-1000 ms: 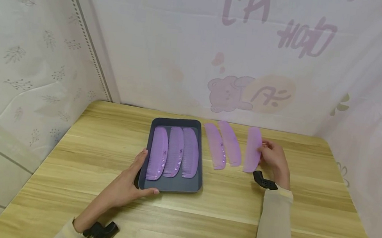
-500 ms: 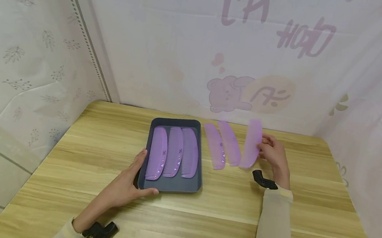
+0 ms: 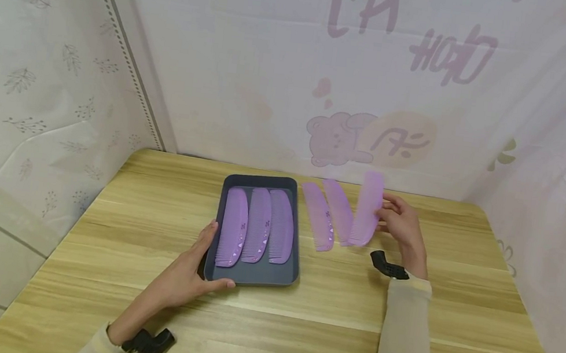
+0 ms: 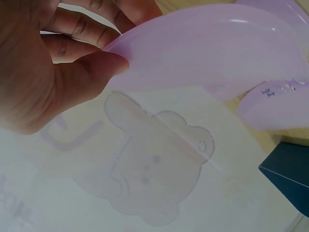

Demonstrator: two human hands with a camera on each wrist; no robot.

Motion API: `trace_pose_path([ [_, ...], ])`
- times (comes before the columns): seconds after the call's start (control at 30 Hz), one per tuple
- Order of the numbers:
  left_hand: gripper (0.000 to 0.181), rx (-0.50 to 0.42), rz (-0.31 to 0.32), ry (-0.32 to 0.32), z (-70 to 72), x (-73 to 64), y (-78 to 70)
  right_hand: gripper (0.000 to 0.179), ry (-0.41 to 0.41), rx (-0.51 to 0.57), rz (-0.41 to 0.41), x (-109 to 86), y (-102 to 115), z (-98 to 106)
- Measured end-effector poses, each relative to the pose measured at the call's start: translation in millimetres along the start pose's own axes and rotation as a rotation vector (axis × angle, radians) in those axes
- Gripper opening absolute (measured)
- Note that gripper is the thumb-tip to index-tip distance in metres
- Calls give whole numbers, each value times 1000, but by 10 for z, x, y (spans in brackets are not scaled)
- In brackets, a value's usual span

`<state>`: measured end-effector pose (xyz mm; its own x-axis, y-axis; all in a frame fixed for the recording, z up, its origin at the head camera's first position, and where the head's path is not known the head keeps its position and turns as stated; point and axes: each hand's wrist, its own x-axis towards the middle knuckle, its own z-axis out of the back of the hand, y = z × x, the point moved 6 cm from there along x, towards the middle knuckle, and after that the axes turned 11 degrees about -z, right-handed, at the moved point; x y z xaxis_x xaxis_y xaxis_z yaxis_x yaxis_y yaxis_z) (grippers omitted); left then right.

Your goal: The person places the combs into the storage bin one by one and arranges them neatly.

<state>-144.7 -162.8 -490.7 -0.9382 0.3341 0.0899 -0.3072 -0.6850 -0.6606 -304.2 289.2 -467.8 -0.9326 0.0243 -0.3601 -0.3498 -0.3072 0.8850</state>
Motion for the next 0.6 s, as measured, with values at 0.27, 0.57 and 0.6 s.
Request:
trace_pose_path([
  [0.27,136,6,-7,-1,-1,-3,6,58,27,24,44,-1,66,-98],
  [0.57,136,12,-10,0,-3,1,3,54,56,31,82,-32,157,-239],
  [0.6,136,9,-10,0,-4,1,2,53,56,31,83,-33,162,-254],
])
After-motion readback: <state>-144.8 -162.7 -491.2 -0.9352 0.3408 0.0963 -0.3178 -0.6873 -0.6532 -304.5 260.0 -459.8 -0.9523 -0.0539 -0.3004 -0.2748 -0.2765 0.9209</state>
